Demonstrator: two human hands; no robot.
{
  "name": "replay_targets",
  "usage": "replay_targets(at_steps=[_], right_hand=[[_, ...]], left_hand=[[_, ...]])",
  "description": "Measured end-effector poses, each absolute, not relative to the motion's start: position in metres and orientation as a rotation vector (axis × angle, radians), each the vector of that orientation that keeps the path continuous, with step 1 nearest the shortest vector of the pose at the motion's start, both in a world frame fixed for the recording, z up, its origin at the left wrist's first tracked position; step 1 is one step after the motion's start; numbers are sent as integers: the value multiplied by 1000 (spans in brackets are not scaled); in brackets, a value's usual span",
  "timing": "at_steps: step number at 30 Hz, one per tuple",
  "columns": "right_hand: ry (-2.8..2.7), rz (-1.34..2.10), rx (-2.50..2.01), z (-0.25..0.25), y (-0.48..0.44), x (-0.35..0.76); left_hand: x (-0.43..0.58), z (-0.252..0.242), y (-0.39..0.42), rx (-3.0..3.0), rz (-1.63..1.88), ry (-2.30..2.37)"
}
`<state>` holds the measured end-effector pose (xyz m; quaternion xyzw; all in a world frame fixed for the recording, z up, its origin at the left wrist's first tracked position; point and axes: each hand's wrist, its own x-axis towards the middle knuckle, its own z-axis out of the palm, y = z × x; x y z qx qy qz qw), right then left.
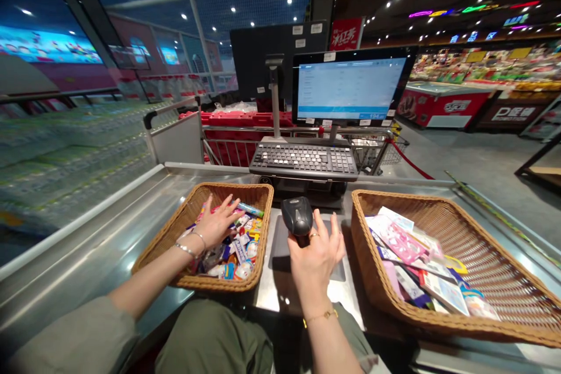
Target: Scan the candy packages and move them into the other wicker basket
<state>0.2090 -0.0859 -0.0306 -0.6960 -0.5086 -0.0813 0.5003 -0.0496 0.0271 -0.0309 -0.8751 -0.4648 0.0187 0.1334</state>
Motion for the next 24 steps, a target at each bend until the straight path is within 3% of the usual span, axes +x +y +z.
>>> replay_targets(at_steps=[11, 24], right_hand=[[-1262, -204, -1673, -31, -82, 201], [-1273, -217, -1664, -33, -81, 200]], left_hand=[[-66, -40, 47, -2764, 403, -1168], [-75, -53, 61, -2857, 265, -1190]])
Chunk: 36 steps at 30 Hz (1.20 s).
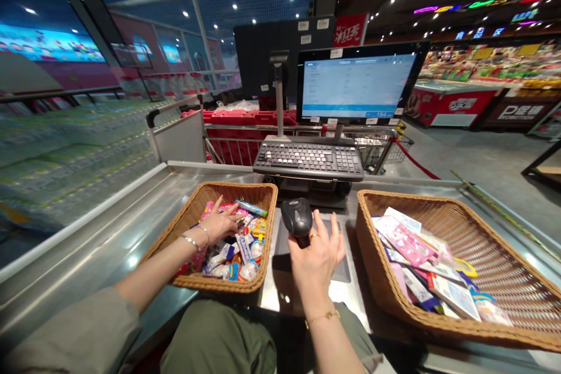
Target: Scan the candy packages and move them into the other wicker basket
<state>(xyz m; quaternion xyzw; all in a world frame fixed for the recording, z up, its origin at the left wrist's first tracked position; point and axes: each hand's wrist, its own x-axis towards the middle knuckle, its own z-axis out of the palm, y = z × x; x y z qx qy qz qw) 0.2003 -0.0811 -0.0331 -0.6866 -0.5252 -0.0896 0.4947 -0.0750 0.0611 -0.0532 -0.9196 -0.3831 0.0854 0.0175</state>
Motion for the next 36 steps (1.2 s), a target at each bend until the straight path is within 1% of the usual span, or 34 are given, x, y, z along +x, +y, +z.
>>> replay_targets(at_steps=[6, 10, 16, 22, 26, 30, 33, 36], right_hand=[[-1271, -215, -1669, -35, -81, 201], [-1269, -217, -1674, -36, -81, 201], [-1270, -210, -1674, -34, -81, 201], [-1268, -197, -1675, -32, -82, 201], [-1258, -196, -1677, -31, -83, 202], [-1260, -170, -1685, -30, -83, 202], [-1257, -166, -1683, -29, -84, 201], [-1256, -168, -1681, -29, -85, 201]], left_hand=[[-67, -19, 53, -2796, 226, -1289], [-69, -2, 52, -2737, 362, -1477], [-86, 5, 58, -2666, 550, -1680], [-94, 4, 60, -2592, 589, -1778], [-94, 0, 60, -2567, 497, -1748], [-91, -3, 55, -2543, 314, -1675], [-85, -12, 51, -2627, 161, -1468], [-79, -25, 49, -2726, 175, -1255]])
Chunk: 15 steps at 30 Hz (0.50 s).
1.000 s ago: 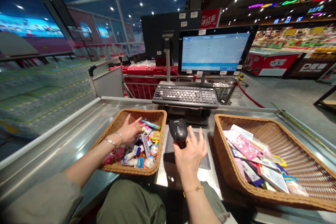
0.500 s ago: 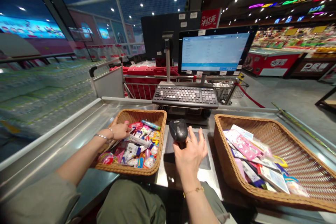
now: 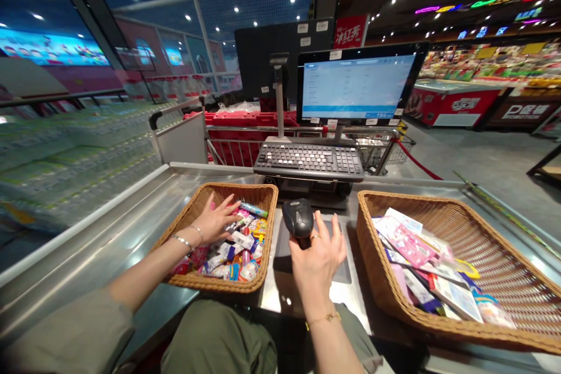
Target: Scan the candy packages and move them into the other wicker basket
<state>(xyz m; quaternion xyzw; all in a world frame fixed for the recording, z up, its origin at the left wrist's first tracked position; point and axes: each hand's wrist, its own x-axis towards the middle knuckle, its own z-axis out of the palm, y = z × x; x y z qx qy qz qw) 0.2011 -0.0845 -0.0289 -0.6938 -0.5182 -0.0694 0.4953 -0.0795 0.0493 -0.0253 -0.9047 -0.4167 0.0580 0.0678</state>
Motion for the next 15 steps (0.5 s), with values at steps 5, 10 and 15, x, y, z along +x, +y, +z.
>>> replay_targets(at_steps=[5, 10, 15], right_hand=[[-1248, -178, -1683, -29, -85, 204], [-1248, -181, -1683, -30, -85, 204], [-1228, -177, -1679, -29, -85, 204]], left_hand=[[-80, -47, 52, -2747, 223, -1164], [-86, -58, 57, -2735, 208, -1115], [-89, -65, 62, -2785, 216, -1120]])
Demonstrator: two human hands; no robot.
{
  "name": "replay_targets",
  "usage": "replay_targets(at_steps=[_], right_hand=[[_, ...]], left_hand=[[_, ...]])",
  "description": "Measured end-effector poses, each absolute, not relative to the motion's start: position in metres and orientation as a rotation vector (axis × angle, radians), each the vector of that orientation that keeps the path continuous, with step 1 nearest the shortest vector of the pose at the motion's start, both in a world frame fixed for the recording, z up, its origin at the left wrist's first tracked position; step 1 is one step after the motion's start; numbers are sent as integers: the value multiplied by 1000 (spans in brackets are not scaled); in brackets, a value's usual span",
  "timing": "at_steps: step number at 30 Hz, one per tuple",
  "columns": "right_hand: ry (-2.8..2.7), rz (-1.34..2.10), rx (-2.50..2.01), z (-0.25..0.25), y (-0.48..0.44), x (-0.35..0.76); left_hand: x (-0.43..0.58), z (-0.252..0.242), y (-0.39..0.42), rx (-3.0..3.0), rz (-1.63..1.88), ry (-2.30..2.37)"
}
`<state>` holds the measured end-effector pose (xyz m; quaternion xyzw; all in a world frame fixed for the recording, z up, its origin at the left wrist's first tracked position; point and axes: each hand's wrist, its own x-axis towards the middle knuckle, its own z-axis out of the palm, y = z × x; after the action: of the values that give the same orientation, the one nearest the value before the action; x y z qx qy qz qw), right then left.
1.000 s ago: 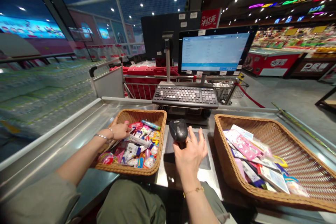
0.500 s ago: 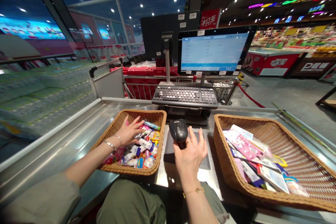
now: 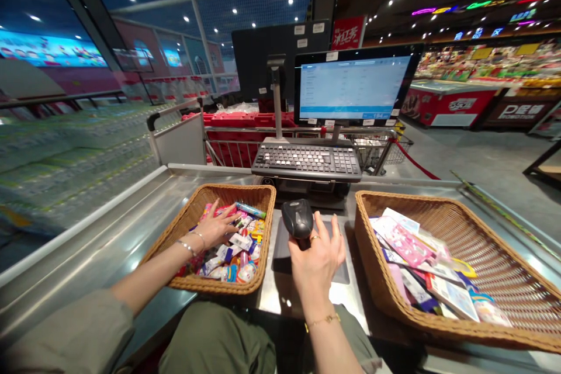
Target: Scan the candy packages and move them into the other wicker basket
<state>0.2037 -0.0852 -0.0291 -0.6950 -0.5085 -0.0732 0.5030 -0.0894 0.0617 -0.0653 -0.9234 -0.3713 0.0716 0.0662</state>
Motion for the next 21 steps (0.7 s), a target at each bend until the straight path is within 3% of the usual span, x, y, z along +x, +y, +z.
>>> replay_targets(at_steps=[21], right_hand=[[-1231, -232, -1668, -29, -90, 210]], left_hand=[[-67, -7, 42, -2567, -41, -1288]])
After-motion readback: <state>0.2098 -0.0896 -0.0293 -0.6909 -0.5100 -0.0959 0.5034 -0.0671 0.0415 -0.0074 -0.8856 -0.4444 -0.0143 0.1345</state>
